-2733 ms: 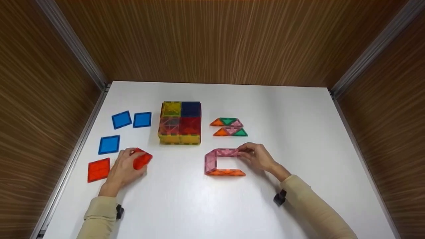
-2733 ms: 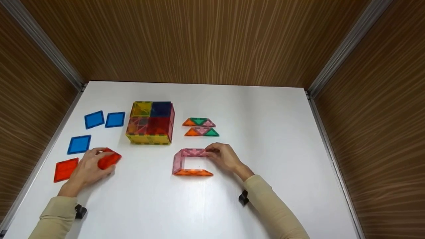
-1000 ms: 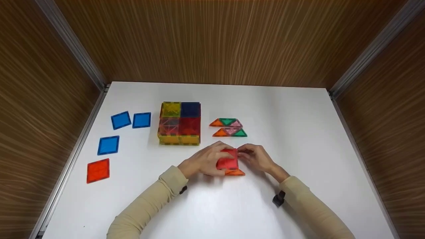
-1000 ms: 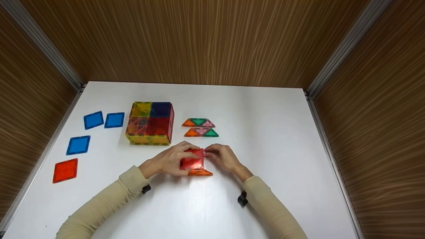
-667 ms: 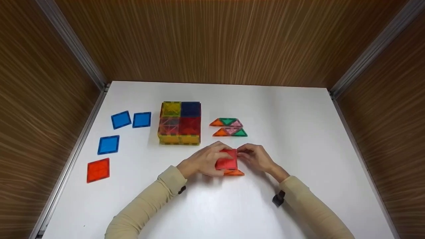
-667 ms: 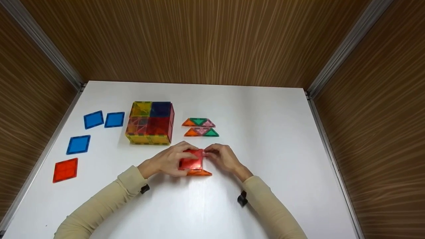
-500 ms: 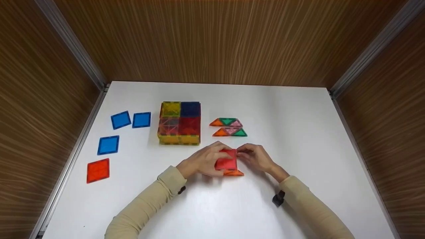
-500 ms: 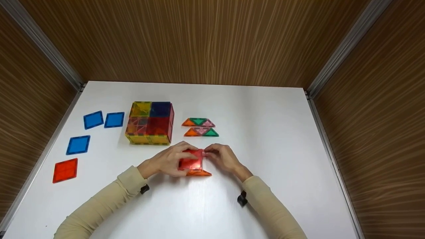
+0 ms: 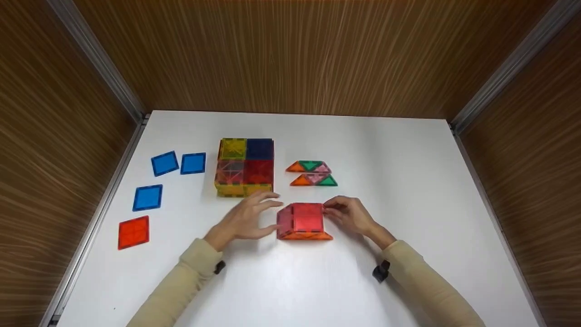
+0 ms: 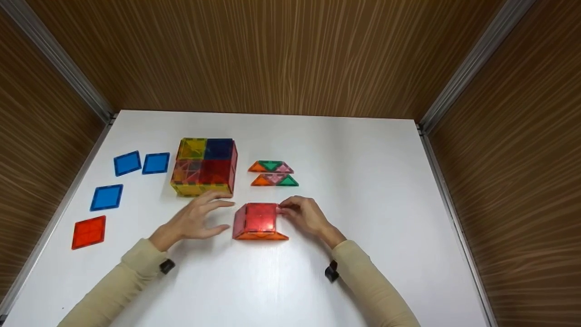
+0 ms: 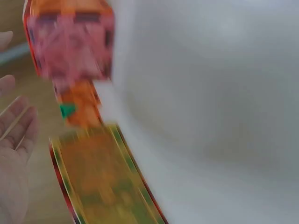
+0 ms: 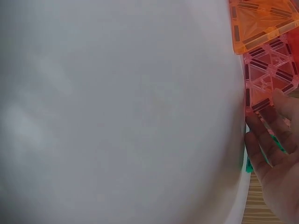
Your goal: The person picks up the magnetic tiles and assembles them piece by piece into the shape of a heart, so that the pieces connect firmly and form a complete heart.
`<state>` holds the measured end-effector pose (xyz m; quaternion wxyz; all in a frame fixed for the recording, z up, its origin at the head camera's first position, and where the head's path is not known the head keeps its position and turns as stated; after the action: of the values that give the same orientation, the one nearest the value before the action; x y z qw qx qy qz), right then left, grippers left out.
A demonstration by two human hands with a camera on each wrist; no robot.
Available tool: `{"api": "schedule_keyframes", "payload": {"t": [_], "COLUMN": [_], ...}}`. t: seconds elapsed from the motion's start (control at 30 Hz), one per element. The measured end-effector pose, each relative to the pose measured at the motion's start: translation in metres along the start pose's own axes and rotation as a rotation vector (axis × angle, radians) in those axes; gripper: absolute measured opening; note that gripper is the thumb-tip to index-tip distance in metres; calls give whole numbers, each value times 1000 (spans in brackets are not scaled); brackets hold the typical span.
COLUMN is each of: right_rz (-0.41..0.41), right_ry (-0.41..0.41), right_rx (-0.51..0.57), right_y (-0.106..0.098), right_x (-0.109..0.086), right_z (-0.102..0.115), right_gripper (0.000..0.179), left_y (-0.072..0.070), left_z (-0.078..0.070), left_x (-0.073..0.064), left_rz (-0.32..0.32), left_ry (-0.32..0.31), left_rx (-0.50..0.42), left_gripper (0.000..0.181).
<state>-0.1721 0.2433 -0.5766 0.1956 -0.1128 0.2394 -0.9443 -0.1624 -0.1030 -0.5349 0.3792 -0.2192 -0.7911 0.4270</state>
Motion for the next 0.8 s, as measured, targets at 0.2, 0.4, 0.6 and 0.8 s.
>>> {"api": "schedule_keyframes", "payload": {"t": [0.2, 0.4, 0.6, 0.8], "right_rz": [-3, 3, 3, -11], "right_ry": [9, 15, 9, 25], "right_rx": [0, -12, -6, 10], "right_y": [0, 0, 1, 2], "right_x": [0, 1, 1, 0], "right_z": [0, 0, 0, 3], "right_gripper": [17, 17, 17, 18], "left_y": [-36, -73, -95, -107], "left_z": [28, 55, 79, 94], "left_x": [-53, -111, -174, -222], "left_rz": [-81, -98, -64, -59], "left_ry": [-200, -484, -743, -872], "left_rx": [72, 138, 199, 253], "left_gripper": [52, 53, 56, 64]}}
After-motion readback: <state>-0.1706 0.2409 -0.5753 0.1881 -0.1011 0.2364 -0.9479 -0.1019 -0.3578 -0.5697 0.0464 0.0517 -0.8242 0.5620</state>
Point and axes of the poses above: each hand's wrist, its own x-axis towards the middle knuckle, its own y-axis out of the palm, z = x × y, the point moved 1 cm from there along x, towards the middle knuckle, and after that the axes turned 5 degrees about x, right-handed, at the moved point
